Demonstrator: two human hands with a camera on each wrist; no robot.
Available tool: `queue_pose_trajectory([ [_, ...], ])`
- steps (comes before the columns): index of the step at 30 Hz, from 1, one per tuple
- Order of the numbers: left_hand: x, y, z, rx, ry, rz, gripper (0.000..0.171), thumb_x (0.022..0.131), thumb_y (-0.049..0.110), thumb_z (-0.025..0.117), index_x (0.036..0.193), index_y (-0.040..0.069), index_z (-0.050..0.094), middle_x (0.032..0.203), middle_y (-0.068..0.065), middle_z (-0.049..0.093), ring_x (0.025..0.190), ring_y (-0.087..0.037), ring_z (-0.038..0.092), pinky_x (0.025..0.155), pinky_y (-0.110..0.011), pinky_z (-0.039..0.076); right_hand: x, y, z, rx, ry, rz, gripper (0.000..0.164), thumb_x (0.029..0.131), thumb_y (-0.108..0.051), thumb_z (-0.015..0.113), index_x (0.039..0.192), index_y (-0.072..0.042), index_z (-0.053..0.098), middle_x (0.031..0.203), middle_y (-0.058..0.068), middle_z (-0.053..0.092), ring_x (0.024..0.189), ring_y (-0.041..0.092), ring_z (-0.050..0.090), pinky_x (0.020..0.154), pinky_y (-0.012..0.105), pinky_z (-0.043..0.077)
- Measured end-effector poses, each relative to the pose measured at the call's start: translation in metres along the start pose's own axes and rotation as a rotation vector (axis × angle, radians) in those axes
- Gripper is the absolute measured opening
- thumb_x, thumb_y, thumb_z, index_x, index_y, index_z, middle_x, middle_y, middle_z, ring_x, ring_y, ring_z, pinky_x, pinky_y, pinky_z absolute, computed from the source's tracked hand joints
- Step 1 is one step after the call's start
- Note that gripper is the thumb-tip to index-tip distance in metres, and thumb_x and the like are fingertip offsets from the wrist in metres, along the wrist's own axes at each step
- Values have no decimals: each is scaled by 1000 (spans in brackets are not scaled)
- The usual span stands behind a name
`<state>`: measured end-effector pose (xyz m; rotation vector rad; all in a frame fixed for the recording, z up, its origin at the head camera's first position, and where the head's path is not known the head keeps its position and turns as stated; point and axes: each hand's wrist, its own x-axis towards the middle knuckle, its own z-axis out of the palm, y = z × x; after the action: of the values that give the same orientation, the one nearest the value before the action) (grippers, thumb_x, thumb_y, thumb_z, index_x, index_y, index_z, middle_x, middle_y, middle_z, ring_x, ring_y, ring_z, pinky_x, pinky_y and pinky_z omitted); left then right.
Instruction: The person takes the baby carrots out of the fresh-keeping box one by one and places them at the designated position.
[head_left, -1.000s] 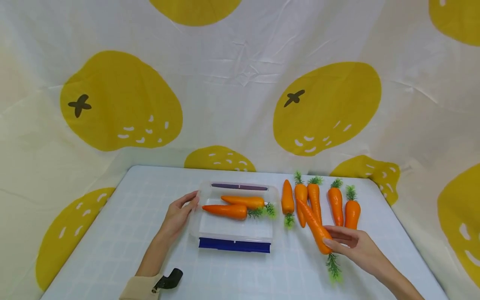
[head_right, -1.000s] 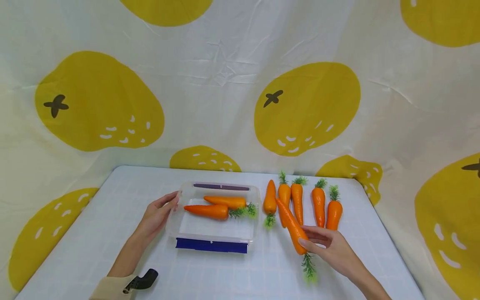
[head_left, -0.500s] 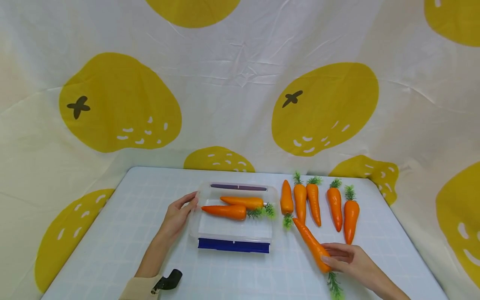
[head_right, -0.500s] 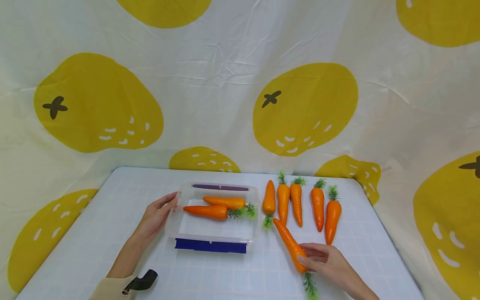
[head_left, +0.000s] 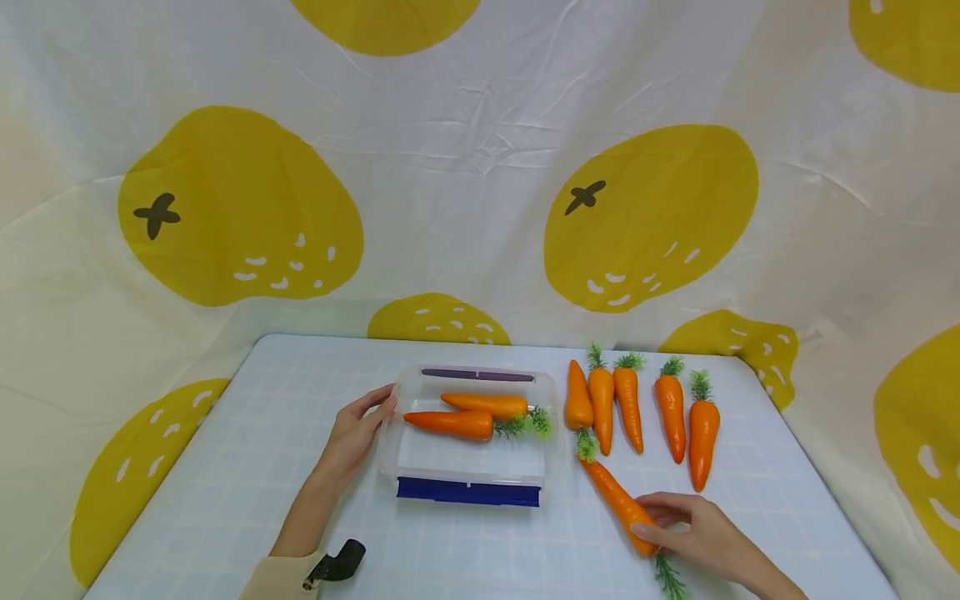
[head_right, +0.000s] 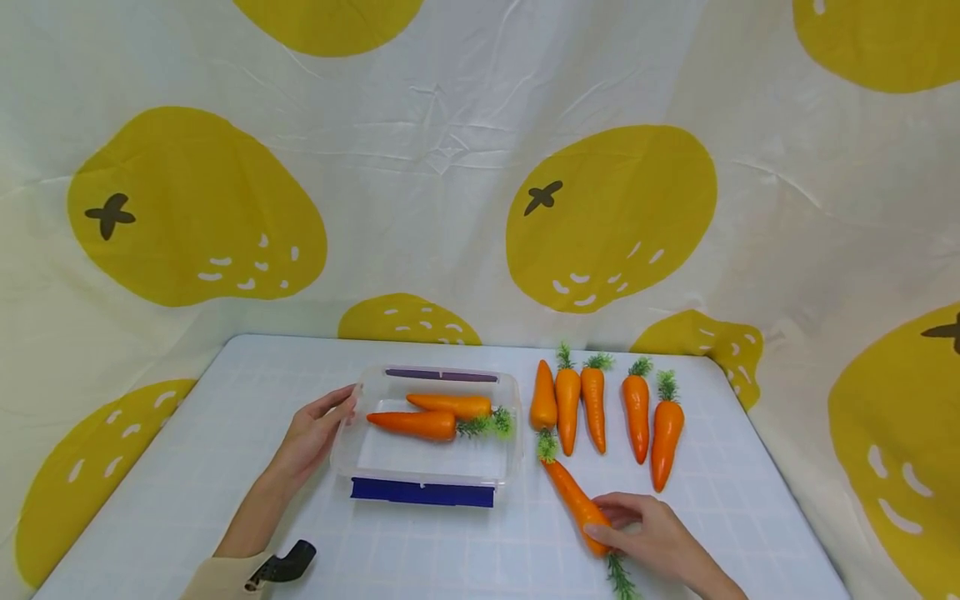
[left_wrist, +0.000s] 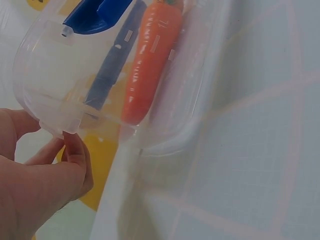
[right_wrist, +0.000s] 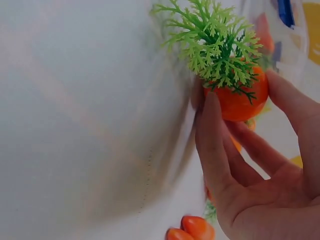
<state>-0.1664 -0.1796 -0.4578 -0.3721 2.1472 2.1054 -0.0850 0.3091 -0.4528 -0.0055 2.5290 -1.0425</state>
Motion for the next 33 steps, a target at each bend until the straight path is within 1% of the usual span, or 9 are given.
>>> queue_pose_trajectory([
  [3,1,-2,0,-16,4,20,53,102,32,67,148,8,56,151,-11,51,120,-22,56,95,-17,49,1,1,-2,-20,-21,-35,53,90,-38,80,125,1,70,103,0,73,88,17,63,76,29,56],
  [6,2,-3,0,-30,12,31,51,102,30,67,147,7,57,150,-11,53,117,-22,57,90,-14,49,1,0,-6,9,-48,-63,53,92,-37,78,127,2,68,107,2,72,91,19,64,75,25,55],
  [8,3,-3,0,-22,14,25,50,103,30,67,147,8,57,150,-10,53,120,-21,56,89,-13,48,2,-1,-9,45,-70,-89,51,94,-34,77,127,3,67,110,4,72,93,21,65,76,25,56],
  [11,3,-3,0,-11,9,25,50,104,29,65,148,8,56,153,-10,51,125,-24,54,90,-11,48,4,-4,-14,88,-101,-130,49,96,-30,75,128,5,65,115,8,72,97,23,66,78,29,59],
  [13,4,-3,1,-11,8,24,49,104,29,65,148,8,56,153,-9,50,126,-25,53,89,-10,48,6,-8,-17,91,-107,-165,48,97,-28,74,128,6,65,117,11,71,97,22,66,80,30,59],
  [17,3,-2,1,-28,4,26,49,103,26,65,147,7,56,153,-10,50,127,-26,53,90,-11,48,11,-18,-21,49,-72,-253,43,98,-26,72,127,5,66,118,12,71,96,13,67,80,25,58],
  [20,3,-2,1,-35,-1,25,49,103,25,65,148,6,55,154,-10,49,128,-26,52,90,-11,48,15,-28,-23,21,-34,-310,41,99,-26,71,126,4,67,116,10,72,97,10,67,82,24,58],
  [26,4,-1,0,-31,-1,24,50,104,28,65,148,8,55,153,-9,50,127,-27,53,92,-13,48,25,-52,-29,-19,37,-391,39,99,-28,71,123,2,68,111,2,73,97,15,68,84,27,58],
  [33,3,-1,1,-15,4,19,49,104,28,65,148,9,55,154,-8,49,127,-27,53,90,-10,47,37,-81,-37,-72,108,-515,27,98,-20,72,117,-1,71,106,2,74,94,15,69,84,29,58],
])
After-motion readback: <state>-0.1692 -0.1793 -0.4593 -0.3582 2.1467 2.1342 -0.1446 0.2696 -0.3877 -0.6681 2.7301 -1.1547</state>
